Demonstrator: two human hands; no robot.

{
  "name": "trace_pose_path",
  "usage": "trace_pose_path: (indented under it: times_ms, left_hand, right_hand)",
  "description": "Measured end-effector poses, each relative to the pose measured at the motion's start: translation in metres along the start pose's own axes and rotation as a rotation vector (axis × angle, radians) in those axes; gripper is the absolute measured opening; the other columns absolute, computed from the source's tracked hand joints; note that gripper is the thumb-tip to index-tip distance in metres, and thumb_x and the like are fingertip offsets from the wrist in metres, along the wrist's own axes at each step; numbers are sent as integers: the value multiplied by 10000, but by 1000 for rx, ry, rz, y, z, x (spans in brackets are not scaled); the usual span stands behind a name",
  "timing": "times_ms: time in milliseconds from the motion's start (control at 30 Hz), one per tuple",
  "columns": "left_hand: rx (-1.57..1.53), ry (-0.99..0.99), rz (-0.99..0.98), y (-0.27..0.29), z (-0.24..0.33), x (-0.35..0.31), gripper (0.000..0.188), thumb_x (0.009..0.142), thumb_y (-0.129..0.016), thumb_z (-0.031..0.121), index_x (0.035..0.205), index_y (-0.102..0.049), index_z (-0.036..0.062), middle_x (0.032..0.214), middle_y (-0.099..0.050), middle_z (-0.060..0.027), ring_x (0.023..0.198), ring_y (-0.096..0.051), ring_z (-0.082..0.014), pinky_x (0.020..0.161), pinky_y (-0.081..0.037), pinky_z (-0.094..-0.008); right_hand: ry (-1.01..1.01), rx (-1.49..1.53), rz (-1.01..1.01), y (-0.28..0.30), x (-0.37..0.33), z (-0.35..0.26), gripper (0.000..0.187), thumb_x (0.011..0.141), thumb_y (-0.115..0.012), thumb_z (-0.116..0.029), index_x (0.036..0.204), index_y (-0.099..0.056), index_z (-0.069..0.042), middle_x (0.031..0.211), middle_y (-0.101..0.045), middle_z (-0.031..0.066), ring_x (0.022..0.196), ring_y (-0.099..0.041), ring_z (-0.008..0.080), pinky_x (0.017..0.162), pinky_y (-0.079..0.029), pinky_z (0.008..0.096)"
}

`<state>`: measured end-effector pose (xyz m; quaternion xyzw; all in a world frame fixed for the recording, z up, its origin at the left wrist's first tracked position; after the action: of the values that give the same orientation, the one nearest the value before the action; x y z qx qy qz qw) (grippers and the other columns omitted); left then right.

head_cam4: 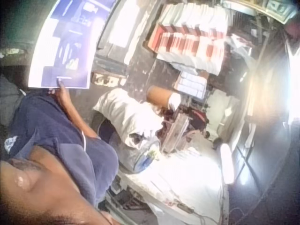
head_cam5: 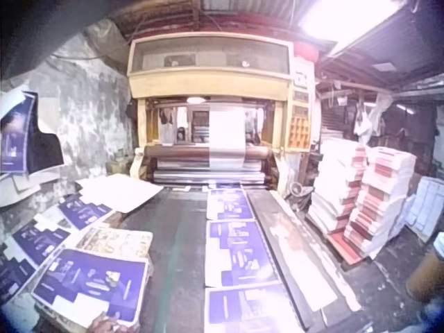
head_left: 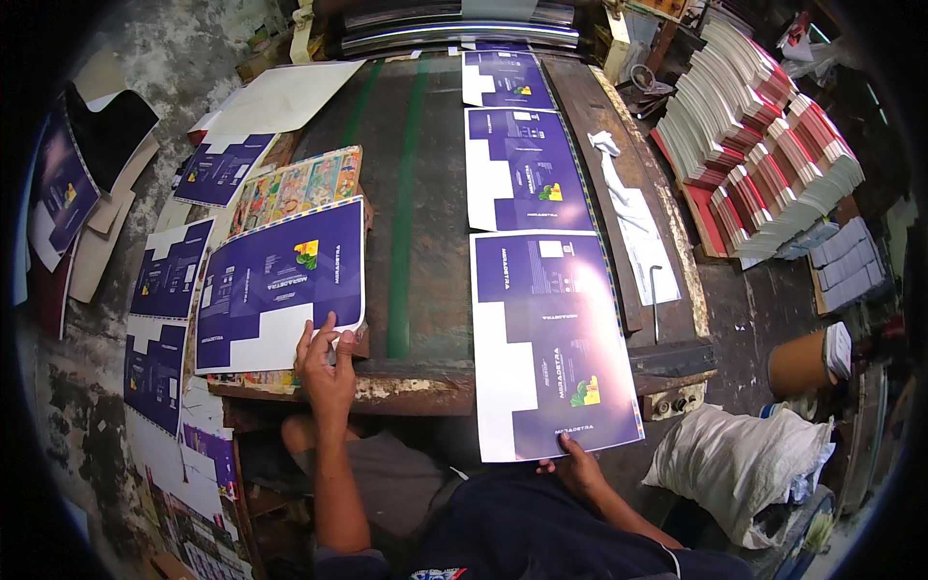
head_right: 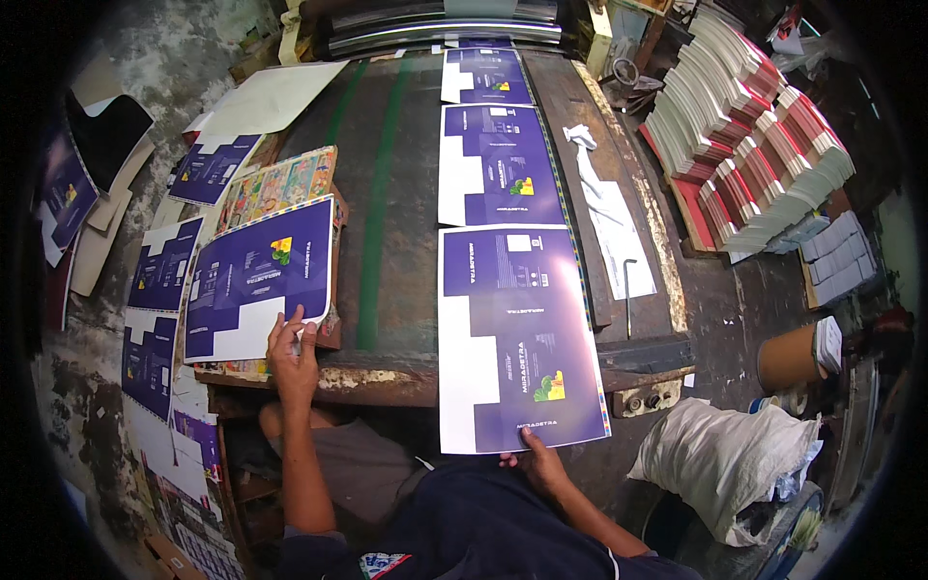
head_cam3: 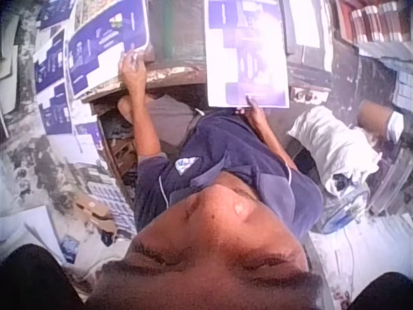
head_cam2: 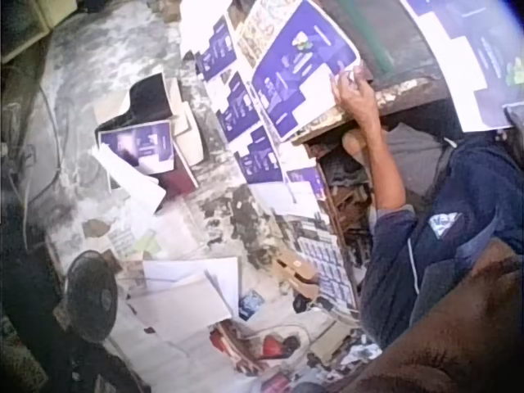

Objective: The person repeatedly picks up purple printed sheets from a conveyor belt and stacks them on a table. The person then moves to a machine, removes a roll of clear plastic film, and places it into a bag. Finally, the person adjusts a roll of white material on a spindle.

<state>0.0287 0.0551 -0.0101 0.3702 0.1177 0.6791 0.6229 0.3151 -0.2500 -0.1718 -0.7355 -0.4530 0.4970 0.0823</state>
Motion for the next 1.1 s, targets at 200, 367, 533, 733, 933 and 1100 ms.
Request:
trace_pose_path:
  times_ms: [200, 367, 533, 733, 933, 1100]
  left_hand:
    - [160, -61, -91, 8, -11, 0, 387, 813, -777, 329, 1043, -663, 39, 1261, -653, -81, 1317, -443, -409, 1041, -353, -492]
    - [281, -201, -131, 15, 3, -4, 594, 768, -790, 388, 1273, -621, 125, 1309, -623, -58, 1312, -450, -404, 1024, -349, -515]
    - [337, -251, -138, 20, 4, 0, 465, 783, -771, 404, 1180, -706, 170, 1318, -621, -36, 1269, -496, -356, 992, -385, -473]
    - [227, -287, -89, 23, -4, 3, 380, 814, -751, 388, 1114, -740, 154, 1216, -679, -46, 1211, -552, -324, 995, -404, -436]
    - [-83, -102, -68, 22, -16, 10, 335, 932, -641, 358, 1110, -728, 88, 1137, -708, -92, 1175, -589, -355, 995, -429, -422]
    - [-326, 48, 24, 29, -23, 11, 373, 990, -563, 348, 1099, -710, 23, 1097, -711, -143, 1127, -622, -320, 965, -448, -407]
  right_hand:
    - [21, 16, -45, -20, 15, -16, 415, 1005, -487, -427, 1107, -536, -28, 804, -625, 142, 688, -601, 217, 750, -526, 444]
    - [116, 96, 17, -29, 34, -31, 526, 974, -477, -522, 1149, -503, -27, 794, -625, 155, 657, -595, 220, 757, -518, 445]
    - [220, 131, 101, -35, 49, -38, 508, 969, -473, -525, 1166, -464, -57, 857, -634, 146, 644, -599, 188, 714, -541, 423]
    - [288, 102, 128, -50, 43, -56, 405, 956, -480, -470, 1238, -449, -182, 1128, -605, 110, 683, -552, 161, 736, -518, 415]
    - [366, 198, 161, -57, 43, -78, 693, 974, -479, -410, 1553, -140, -240, 1346, -509, 159, 636, -534, 152, 720, -534, 393]
    - [394, 31, 192, -91, 55, -90, 679, 952, -534, -409, 1513, -261, -141, 1408, -467, 137, 906, -562, 182, 843, -508, 406]
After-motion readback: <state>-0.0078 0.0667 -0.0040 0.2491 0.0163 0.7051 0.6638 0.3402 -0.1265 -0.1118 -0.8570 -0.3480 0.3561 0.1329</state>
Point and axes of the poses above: each hand's wrist, its own x-axis towards the middle knuckle, its own y-axis out of the back of the hand, z = x × y, the point moved 5 cm from there along x, towards the middle knuckle
